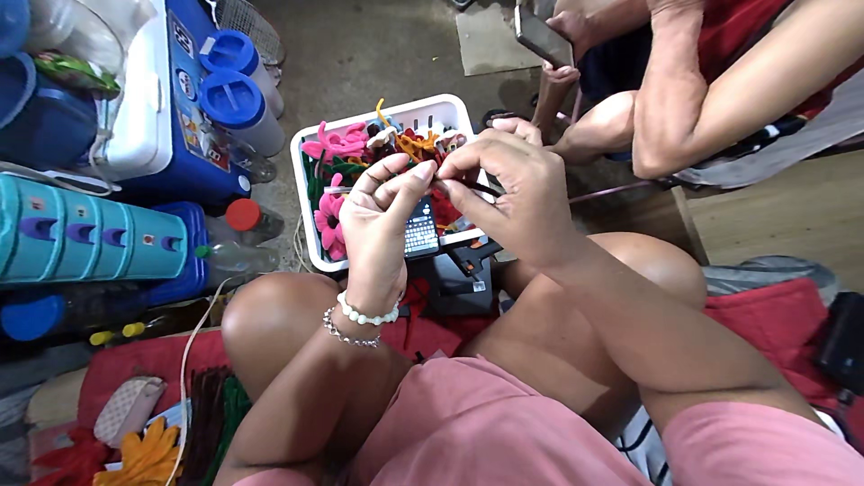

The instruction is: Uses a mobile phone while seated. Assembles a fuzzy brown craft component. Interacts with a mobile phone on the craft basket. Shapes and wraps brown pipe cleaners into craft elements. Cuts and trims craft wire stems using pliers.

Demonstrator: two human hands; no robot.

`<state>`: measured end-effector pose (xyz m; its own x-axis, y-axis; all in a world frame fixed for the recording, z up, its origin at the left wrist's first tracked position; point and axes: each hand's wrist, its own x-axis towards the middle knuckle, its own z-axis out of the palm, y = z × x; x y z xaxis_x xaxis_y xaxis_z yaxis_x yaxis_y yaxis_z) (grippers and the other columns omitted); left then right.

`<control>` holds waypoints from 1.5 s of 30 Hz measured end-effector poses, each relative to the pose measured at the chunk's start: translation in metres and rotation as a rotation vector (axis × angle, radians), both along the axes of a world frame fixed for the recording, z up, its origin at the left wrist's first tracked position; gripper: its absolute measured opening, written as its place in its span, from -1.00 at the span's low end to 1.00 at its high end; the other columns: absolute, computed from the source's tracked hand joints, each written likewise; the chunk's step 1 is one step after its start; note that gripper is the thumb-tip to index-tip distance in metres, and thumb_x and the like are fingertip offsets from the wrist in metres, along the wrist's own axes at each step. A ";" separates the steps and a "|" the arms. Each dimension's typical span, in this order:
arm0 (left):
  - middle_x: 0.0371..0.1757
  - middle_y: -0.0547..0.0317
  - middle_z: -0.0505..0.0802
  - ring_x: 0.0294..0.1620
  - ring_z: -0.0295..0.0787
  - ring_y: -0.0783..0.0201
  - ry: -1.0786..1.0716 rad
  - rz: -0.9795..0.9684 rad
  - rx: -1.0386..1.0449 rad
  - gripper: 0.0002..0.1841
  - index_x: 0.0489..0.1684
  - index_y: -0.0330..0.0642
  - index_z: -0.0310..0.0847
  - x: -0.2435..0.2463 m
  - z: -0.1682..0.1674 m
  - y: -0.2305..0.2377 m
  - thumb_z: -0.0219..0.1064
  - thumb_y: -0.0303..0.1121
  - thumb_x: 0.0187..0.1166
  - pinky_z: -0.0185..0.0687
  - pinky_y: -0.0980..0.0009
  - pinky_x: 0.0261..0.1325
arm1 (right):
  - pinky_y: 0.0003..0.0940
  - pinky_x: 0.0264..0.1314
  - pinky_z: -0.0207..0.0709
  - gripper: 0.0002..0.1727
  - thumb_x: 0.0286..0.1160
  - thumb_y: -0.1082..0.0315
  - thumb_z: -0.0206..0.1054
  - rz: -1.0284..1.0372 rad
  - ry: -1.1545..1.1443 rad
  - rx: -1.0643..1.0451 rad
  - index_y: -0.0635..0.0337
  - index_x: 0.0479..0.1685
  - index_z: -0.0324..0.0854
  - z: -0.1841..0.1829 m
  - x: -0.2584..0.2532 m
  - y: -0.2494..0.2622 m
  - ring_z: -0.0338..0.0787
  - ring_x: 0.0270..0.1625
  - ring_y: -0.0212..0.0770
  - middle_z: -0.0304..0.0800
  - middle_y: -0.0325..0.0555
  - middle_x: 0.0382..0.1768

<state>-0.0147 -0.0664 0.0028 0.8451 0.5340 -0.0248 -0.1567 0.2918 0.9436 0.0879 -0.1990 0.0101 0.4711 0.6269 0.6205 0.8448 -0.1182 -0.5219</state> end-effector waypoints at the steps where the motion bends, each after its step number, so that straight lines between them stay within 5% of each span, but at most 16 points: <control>1: -0.11 0.24 0.94 -0.08 0.89 0.44 -0.015 -0.006 0.026 -0.74 0.22 -0.16 0.63 0.000 -0.001 0.000 0.40 -0.47 0.62 0.76 0.52 0.09 | 0.24 0.57 0.26 -0.90 0.48 0.45 0.42 0.011 -0.022 -0.027 0.23 -0.15 0.81 0.001 0.002 -0.001 0.84 0.07 -0.14 0.89 -0.08 -0.13; 19: -0.30 0.27 0.94 -0.31 0.88 0.47 0.044 -0.219 0.675 -0.75 0.02 -0.25 0.74 -0.001 -0.005 0.017 0.56 -0.52 0.41 0.82 0.55 -0.22 | 0.49 0.64 -0.14 -0.87 0.63 0.37 0.37 0.075 -0.435 -0.165 0.02 -0.20 0.84 0.006 0.025 -0.016 0.71 0.30 0.00 0.87 -0.19 -0.19; 24: -0.14 0.21 0.95 -0.26 0.88 0.47 0.081 -0.279 0.559 -0.60 0.35 -0.24 0.64 -0.001 -0.001 0.022 0.46 -0.55 0.52 0.79 0.58 -0.19 | 0.48 0.66 -0.12 -0.83 0.59 0.46 0.35 0.089 -0.397 -0.162 0.03 -0.20 0.86 0.006 0.024 -0.016 0.74 0.27 0.00 0.86 -0.16 -0.22; 27: -0.05 0.18 0.93 -0.21 0.89 0.42 0.100 -0.355 0.487 -0.52 0.54 -0.18 0.50 -0.003 0.006 0.028 0.37 -0.56 0.61 0.80 0.56 -0.12 | 0.46 0.64 -0.09 -0.88 0.61 0.30 0.41 0.056 -0.384 -0.132 0.03 -0.21 0.86 0.007 0.028 -0.017 0.75 0.22 -0.02 0.86 -0.17 -0.23; 34: -0.17 0.20 0.92 -0.32 0.87 0.42 0.111 -0.324 0.534 -0.58 0.38 -0.13 0.55 -0.004 0.011 0.034 0.44 -0.51 0.56 0.78 0.58 -0.30 | 0.46 0.63 -0.08 -0.88 0.61 0.30 0.41 0.078 -0.340 -0.123 -0.01 -0.20 0.88 0.006 0.030 -0.018 0.76 0.20 -0.06 0.88 -0.21 -0.21; 45: -0.24 0.22 0.90 -0.31 0.86 0.41 0.034 -0.309 0.648 -0.60 0.32 -0.24 0.56 0.000 0.004 0.027 0.45 -0.54 0.52 0.81 0.53 -0.22 | 0.45 0.63 -0.07 -0.86 0.62 0.26 0.41 0.092 -0.321 -0.124 0.05 -0.08 0.86 0.006 0.029 -0.018 0.75 0.18 -0.05 0.88 -0.19 -0.17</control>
